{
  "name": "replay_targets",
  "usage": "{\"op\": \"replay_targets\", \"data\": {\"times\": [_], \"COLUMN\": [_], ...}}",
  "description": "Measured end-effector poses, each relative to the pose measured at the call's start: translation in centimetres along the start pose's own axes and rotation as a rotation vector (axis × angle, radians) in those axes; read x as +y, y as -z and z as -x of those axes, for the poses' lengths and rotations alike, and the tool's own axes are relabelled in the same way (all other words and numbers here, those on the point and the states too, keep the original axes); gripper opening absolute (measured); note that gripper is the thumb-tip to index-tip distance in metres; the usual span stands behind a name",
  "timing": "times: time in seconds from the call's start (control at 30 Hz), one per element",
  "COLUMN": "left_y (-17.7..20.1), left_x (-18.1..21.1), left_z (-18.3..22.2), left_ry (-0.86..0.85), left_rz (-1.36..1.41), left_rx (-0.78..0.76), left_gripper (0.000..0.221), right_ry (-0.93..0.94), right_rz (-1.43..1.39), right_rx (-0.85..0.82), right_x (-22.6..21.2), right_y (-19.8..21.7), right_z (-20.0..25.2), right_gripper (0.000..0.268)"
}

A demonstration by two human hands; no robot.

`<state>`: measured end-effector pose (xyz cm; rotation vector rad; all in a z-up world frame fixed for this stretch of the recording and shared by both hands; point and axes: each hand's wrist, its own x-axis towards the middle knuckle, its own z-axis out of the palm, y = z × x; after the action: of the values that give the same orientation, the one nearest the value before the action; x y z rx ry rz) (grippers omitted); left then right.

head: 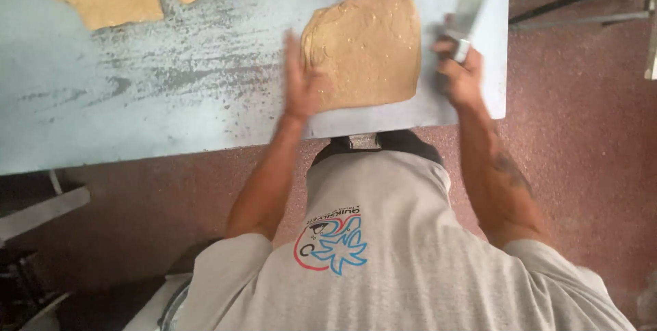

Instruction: Cutting dough into portions, weighing them, and processing them through a dough sheeter before rolling them into shapes.

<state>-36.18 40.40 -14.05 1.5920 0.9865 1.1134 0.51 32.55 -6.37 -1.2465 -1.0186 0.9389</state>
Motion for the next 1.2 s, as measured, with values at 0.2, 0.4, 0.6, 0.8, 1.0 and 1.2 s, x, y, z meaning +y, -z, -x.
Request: {"op": "replay_targets", "data": {"times": [0.2, 0.4, 0.6, 0.8, 1.0, 1.2], "left_y": [-3.4, -6.5, -1.4, -4.4, -5.5, -3.8], "left_x": [4.8, 4.5, 2.6, 3.8, 7.8, 5.2], "left_z": [-3.8, -3.2, -1.3, -1.0, 1.7, -1.2], "left_ry": [0.154, -0.109, -0.133, 0.0, 0.088, 0.036], "left_rz": [0.097, -0.163, -0.478, -0.895, -0.486, -0.124], "left_rx": [-0.07, 0.041, 0.156, -0.38, 0.096, 0.229], "left_gripper": [0.125, 0.083, 0.061, 0.065, 0.087, 0.069], "right_ry": [-0.111, -0.223, 0.006, -0.109, -0.292, -0.498], "right_rz": [0.295, 0.464, 0.604, 1.117, 0.934, 0.5], "right_rx": [-0.19, -0.127, -0.342, -0.708, -0.724, -0.373], "right_x": [1.8, -2.6, -1.2, -5.2, -7.7, -7.9], "right_y": [-4.8, -7.1, 0.4, 0.5, -1.5, -3.4], "right_z": [-1.3, -3.7, -5.7, -10.6, -10.2, -4.5], "right_gripper": [0.048, 0.044, 0.049, 0.042, 0.032, 0.012]}}
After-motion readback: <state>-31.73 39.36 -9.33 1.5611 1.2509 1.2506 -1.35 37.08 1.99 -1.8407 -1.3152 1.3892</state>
